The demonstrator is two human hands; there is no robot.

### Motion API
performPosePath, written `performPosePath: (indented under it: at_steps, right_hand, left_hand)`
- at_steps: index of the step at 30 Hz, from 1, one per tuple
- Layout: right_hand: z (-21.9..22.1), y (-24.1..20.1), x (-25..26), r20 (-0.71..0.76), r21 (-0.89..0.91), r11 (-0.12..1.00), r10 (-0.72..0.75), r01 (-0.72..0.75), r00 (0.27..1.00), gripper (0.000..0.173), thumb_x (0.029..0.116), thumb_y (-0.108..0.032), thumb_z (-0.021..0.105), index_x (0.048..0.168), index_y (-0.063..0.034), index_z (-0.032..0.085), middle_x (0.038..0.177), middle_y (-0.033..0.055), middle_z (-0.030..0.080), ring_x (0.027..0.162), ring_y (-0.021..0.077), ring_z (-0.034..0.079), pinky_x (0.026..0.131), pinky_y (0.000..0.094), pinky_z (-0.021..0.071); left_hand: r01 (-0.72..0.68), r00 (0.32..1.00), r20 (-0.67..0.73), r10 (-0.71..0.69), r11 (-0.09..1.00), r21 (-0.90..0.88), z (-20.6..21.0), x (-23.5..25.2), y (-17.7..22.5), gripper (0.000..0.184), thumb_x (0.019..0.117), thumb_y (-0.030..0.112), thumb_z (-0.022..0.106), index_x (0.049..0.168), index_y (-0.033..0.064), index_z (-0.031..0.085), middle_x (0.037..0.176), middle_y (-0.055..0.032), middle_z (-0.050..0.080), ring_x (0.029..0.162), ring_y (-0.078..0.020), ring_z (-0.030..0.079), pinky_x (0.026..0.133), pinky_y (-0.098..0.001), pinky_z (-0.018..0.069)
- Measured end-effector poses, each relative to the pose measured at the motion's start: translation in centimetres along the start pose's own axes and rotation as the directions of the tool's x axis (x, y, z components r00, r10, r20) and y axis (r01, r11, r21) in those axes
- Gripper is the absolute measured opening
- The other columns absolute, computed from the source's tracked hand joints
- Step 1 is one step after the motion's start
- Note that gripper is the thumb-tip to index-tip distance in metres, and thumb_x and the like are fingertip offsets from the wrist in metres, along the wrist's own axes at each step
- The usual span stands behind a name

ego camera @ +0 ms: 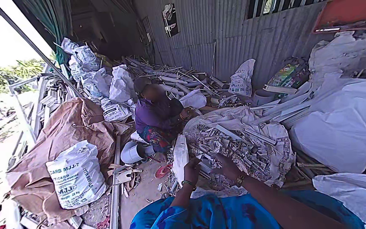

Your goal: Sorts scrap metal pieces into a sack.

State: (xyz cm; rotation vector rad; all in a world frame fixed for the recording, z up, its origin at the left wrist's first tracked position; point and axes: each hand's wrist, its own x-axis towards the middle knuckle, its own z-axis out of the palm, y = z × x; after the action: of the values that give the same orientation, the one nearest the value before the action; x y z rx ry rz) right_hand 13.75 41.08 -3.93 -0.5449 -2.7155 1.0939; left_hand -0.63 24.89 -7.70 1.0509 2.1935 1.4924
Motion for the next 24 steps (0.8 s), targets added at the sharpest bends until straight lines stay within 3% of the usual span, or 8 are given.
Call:
performPosePath:
  at_steps: [3,6,8,12,15,17,20,24]
  right_hand:
    - [1.7,-1.0,0.1,0.194,-0.201,0.976,0.125,-0.085,0.973,0.097,0.0829,-0.044,0.084,0.161,-0.0148,0.034,0.154,0.0156,0.050,0.139,0.0331,0.052,0.114,0.0543,0.0420]
    - [3.0,0.0,0.1,0.174,-0.224,0.965,0.176,-0.135,0.969,0.084,0.0854,-0.041,0.081,0.156,-0.0153,0.043,0.145,0.0170,0.058,0.129,0.0356,0.059,0.105,0.0583,0.0483]
    - [2.8,0.9,0.4,0.140,-0.181,0.971,0.183,-0.156,0.973,0.078,0.0864,-0.042,0.080,0.151,-0.0121,0.047,0.140,0.0173,0.061,0.127,0.0348,0.061,0.105,0.0570,0.0484]
    - [1.8,1.5,0.8,0.073,-0.074,0.986,0.155,-0.150,0.985,0.073,0.0882,-0.043,0.079,0.147,-0.0095,0.052,0.139,0.0182,0.062,0.129,0.0334,0.059,0.110,0.0537,0.0446]
    - [1.9,2.2,0.9,0.052,-0.002,0.988,0.152,-0.152,0.987,0.073,0.0867,-0.042,0.080,0.146,-0.0096,0.053,0.137,0.0178,0.062,0.129,0.0332,0.059,0.111,0.0532,0.0442]
    - [2.1,3.0,1.1,0.041,0.051,0.987,0.150,-0.152,0.988,0.074,0.0852,-0.042,0.082,0.145,-0.0090,0.053,0.136,0.0186,0.063,0.128,0.0332,0.060,0.110,0.0526,0.0446]
    - [1.7,2.8,1.1,0.071,-0.009,0.988,0.157,-0.156,0.985,0.074,0.0863,-0.044,0.081,0.146,-0.0106,0.053,0.136,0.0174,0.063,0.128,0.0332,0.060,0.110,0.0537,0.0450]
    - [1.6,2.2,1.0,0.091,-0.103,0.981,0.174,-0.165,0.981,0.068,0.0883,-0.042,0.079,0.145,-0.0144,0.054,0.134,0.0160,0.065,0.124,0.0339,0.062,0.105,0.0562,0.0477]
  left_hand:
    - [-0.022,0.998,0.060,0.019,0.999,0.044,1.5,-0.3,0.5,0.028,0.0958,0.000,0.064,0.123,-0.0053,0.069,0.125,-0.0199,0.070,0.118,-0.0256,0.068,0.106,-0.0398,0.0535]
    - [0.020,0.997,0.076,-0.020,1.000,0.009,2.5,0.1,-0.4,0.033,0.0932,0.011,0.072,0.124,-0.0017,0.068,0.122,-0.0148,0.072,0.114,-0.0212,0.070,0.103,-0.0386,0.0559]
    - [0.066,0.996,0.070,-0.056,0.987,-0.148,2.7,0.5,-0.5,0.037,0.0953,0.014,0.073,0.126,-0.0044,0.065,0.124,-0.0176,0.070,0.112,-0.0212,0.070,0.099,-0.0377,0.0581]
    - [0.237,0.971,0.078,-0.224,0.914,-0.328,2.4,1.0,0.5,0.032,0.1061,0.015,0.058,0.127,-0.0084,0.064,0.123,-0.0232,0.067,0.103,-0.0244,0.070,0.093,-0.0405,0.0586]
    - [0.415,0.909,0.184,-0.375,0.759,-0.502,2.4,1.1,1.2,0.034,0.1105,0.018,0.048,0.127,-0.0094,0.059,0.113,-0.0213,0.069,0.090,-0.0219,0.073,0.083,-0.0370,0.0619]
    - [0.452,0.888,0.216,-0.406,0.682,-0.575,2.5,1.1,1.2,0.035,0.1114,0.020,0.046,0.127,-0.0093,0.059,0.110,-0.0214,0.070,0.089,-0.0226,0.074,0.082,-0.0366,0.0623]
    - [0.471,0.874,0.223,-0.432,0.640,-0.607,2.5,0.9,1.2,0.032,0.1072,0.014,0.055,0.128,-0.0097,0.059,0.111,-0.0207,0.070,0.089,-0.0212,0.074,0.084,-0.0345,0.0619]
    - [0.499,0.849,0.234,-0.474,0.573,-0.649,2.6,0.6,1.4,0.032,0.1095,0.015,0.050,0.125,-0.0120,0.058,0.108,-0.0202,0.071,0.088,-0.0208,0.074,0.084,-0.0333,0.0615]
